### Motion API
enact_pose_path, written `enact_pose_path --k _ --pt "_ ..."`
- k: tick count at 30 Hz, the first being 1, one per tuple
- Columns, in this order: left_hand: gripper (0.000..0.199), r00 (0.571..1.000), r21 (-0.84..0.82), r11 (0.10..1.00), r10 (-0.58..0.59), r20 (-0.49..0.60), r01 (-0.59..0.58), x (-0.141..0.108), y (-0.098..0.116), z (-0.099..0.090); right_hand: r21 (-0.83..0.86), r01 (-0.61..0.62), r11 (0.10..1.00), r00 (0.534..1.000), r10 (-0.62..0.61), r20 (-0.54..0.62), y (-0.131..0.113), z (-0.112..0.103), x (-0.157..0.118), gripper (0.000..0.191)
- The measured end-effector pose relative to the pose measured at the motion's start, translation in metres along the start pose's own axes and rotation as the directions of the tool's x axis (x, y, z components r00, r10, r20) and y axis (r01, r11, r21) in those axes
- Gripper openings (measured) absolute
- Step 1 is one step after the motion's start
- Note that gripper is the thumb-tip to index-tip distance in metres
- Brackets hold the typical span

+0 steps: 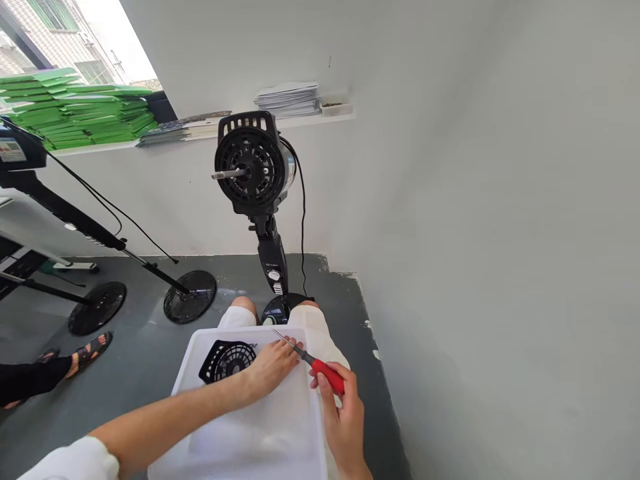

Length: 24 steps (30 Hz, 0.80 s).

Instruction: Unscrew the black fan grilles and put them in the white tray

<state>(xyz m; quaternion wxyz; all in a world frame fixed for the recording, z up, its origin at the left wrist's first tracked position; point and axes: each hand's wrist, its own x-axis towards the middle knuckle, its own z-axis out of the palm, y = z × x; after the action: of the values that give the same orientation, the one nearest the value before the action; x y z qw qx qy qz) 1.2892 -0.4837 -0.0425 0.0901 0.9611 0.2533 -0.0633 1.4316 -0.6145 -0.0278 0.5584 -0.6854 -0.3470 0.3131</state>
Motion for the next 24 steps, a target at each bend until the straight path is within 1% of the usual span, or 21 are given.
enact_pose_path --k 2,5,9,13,15,17,19,20,21,22,24 --pt "0.025 0.999 -0.019 0.999 0.026 0.019 -0.026 0.011 -0.001 -0.002 0.007 -0.002 1.0 1.0 0.002 0.003 -0.003 0.002 -0.002 0.039" --pt "0.022 0.999 -0.032 0.999 0.045 0.016 -0.044 0.013 -0.004 0.0 0.03 -0.016 0.999 1.0 0.016 0.002 -0.007 0.002 -0.003 0.039" --pt "0.022 0.996 -0.033 0.995 0.094 -0.004 -0.094 0.005 -0.008 0.002 0.034 -0.017 0.999 1.0 0.018 -0.013 -0.01 -0.001 -0.005 0.038" --pt "0.015 0.983 -0.037 0.984 0.17 -0.064 -0.173 -0.006 -0.015 0.0 0.048 -0.027 0.998 0.999 0.029 -0.042 -0.01 -0.005 -0.004 0.039" --pt "0.013 0.976 -0.016 0.982 0.187 -0.108 -0.19 -0.013 -0.02 -0.005 0.055 -0.023 0.998 0.998 0.026 -0.064 -0.011 -0.006 -0.003 0.041" --pt "0.013 0.961 0.029 0.976 0.219 -0.169 -0.218 -0.021 -0.028 -0.015 0.054 -0.02 0.998 0.996 0.024 -0.08 -0.014 -0.008 -0.001 0.044" --pt "0.014 0.923 0.091 0.958 0.286 -0.256 -0.272 -0.03 -0.04 -0.033 0.05 -0.019 0.999 0.995 0.024 -0.099 -0.018 -0.011 0.0 0.046" --pt "0.015 0.892 0.127 0.945 0.327 -0.312 -0.302 -0.035 -0.047 -0.045 0.047 -0.015 0.999 0.994 0.02 -0.111 -0.019 -0.012 0.002 0.047" --pt "0.015 0.851 0.167 0.929 0.369 -0.374 -0.33 -0.04 -0.054 -0.059 0.043 -0.01 0.999 0.992 0.015 -0.125 -0.019 -0.013 0.003 0.048" --pt "0.014 0.8 0.209 0.911 0.411 -0.437 -0.355 -0.045 -0.061 -0.075 0.036 -0.004 0.999 0.99 0.01 -0.143 -0.019 -0.015 0.005 0.049" --pt "0.017 0.677 0.28 0.877 0.479 -0.558 -0.39 -0.055 -0.075 -0.113 0.008 -0.011 1.0 0.987 0.013 -0.16 -0.017 -0.016 0.01 0.052"
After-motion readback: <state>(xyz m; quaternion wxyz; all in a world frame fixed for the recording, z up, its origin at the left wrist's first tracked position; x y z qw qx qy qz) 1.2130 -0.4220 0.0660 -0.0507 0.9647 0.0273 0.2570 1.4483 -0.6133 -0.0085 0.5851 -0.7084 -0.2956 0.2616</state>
